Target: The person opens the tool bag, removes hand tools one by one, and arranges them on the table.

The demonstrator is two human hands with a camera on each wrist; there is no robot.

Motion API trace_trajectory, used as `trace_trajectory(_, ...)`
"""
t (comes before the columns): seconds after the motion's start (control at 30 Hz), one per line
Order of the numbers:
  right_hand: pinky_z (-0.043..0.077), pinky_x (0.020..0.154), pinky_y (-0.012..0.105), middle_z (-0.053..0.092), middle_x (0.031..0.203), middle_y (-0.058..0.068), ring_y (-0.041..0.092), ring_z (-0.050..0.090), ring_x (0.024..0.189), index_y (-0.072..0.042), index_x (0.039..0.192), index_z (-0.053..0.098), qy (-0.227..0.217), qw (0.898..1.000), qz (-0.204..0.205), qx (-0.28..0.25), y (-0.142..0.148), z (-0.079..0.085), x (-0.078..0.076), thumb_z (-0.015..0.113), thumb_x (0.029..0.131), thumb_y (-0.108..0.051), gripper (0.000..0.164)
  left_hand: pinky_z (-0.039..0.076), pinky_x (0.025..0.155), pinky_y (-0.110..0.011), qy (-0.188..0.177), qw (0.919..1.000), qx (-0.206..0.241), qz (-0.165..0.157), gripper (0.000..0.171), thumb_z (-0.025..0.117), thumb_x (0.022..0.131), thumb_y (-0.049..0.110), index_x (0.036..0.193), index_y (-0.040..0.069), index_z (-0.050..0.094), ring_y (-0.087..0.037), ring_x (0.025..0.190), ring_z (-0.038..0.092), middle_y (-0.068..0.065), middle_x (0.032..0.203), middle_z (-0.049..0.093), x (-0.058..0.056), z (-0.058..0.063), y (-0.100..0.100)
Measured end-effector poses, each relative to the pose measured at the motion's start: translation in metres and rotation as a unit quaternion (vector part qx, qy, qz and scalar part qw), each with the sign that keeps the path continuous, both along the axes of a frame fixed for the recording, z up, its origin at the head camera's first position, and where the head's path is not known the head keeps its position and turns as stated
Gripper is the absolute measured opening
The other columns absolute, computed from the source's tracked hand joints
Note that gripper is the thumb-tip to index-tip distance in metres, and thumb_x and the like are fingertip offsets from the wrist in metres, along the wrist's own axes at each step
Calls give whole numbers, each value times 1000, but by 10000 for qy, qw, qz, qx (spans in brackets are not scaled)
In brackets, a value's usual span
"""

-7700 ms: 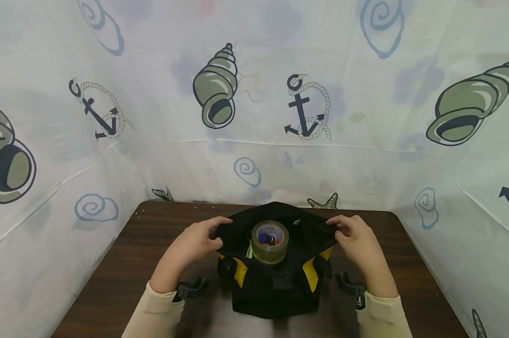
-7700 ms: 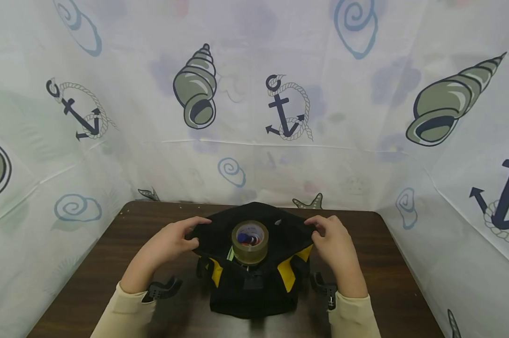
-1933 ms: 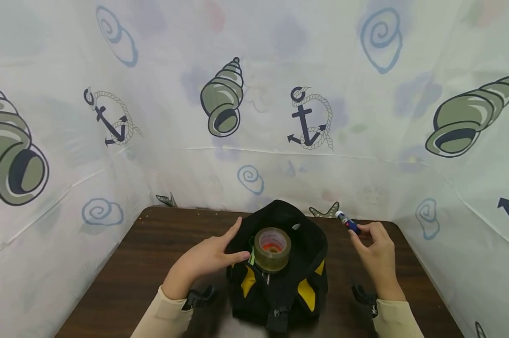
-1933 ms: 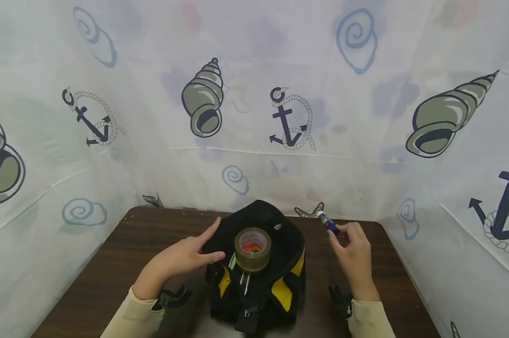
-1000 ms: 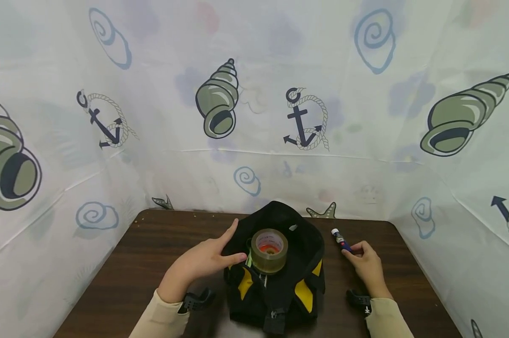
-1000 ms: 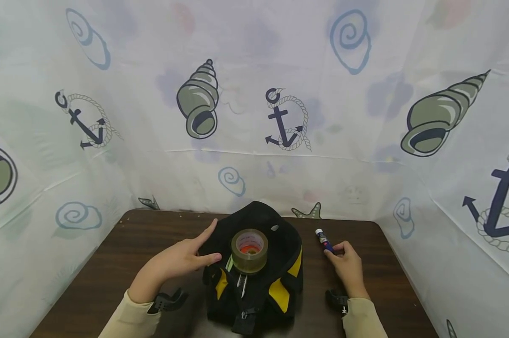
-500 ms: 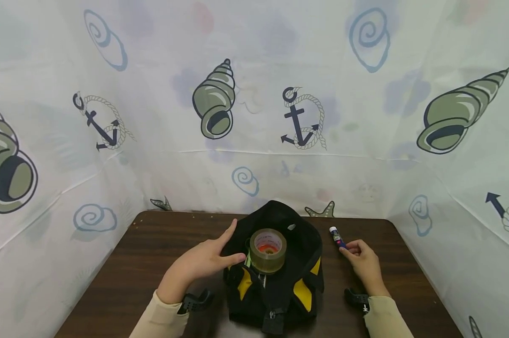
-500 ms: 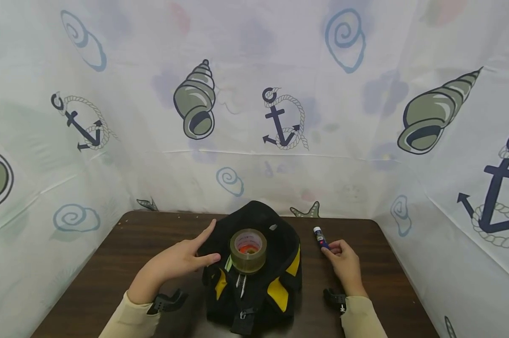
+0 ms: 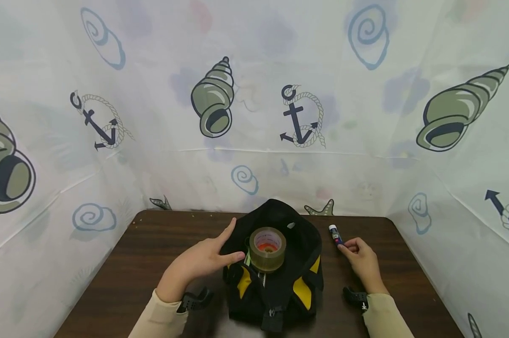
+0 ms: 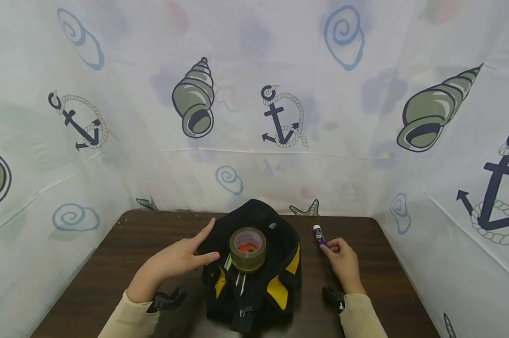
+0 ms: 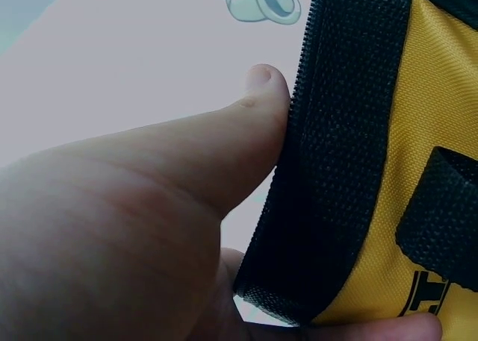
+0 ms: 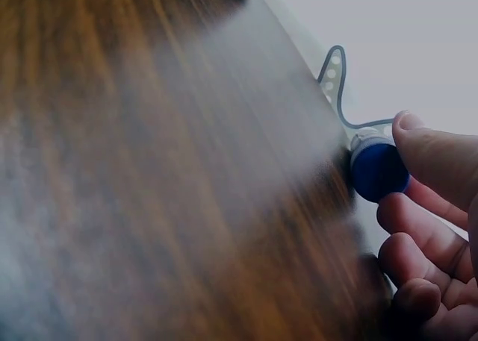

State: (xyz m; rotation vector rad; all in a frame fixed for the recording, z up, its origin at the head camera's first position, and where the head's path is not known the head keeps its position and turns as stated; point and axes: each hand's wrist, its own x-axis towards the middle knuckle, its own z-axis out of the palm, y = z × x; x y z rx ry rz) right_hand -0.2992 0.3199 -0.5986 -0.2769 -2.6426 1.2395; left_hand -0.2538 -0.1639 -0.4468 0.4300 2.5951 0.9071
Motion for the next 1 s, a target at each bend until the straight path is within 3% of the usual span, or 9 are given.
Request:
trace_trajectory(0.27, 44, 64, 26, 71, 96, 11, 18, 56, 77, -7, 111, 71, 100, 9999, 67, 5, -3, -1, -5, 77, 104, -39, 33, 49, 114, -65, 7, 10000, 3, 29, 103, 62, 99, 76, 174, 46, -3, -28, 125, 73, 7, 92, 79, 0, 0, -2)
trace_trajectory(0.47, 43, 64, 26, 65, 86, 5, 15, 53, 72, -10, 100, 74, 721, 9963, -438, -164, -8, 3, -2, 75, 104, -45, 34, 51, 112, -64, 27, 10000, 18, -7, 102, 62, 100, 75, 172, 50, -4, -19, 112, 75, 8, 94, 80, 1, 0, -1)
trace_trajectory(0.63, 41, 60, 25, 64, 79, 2, 12, 51, 66, -12, 94, 74, 1282, 9899, -555, -234, -13, 7, -2, 76, 105, -41, 31, 51, 112, -64, 106, 9999, -62, 24, 101, 62, 99, 77, 172, 51, -3, -24, 120, 75, 10, 95, 80, 4, 3, 1)
trace_trajectory(0.8, 39, 58, 23, 63, 76, 2, 10, 49, 64, -12, 91, 72, 1724, 9822, -712, -229, -16, 15, -6, 76, 105, -35, 27, 50, 114, -65, 150, 9997, -113, 122, 103, 63, 97, 79, 173, 50, 0, -30, 133, 70, 13, 106, 80, 4, 5, 3)
trace_trajectory(1.0, 39, 58, 21, 63, 76, 1, 8, 50, 64, -10, 91, 72, 2054, 9753, -716, -395, -21, 25, -4, 77, 104, -28, 23, 51, 113, -63, 191, 9996, -190, 109, 104, 63, 96, 80, 174, 47, 2, -31, 135, 69, 0, 128, 79, 3, 4, 5)
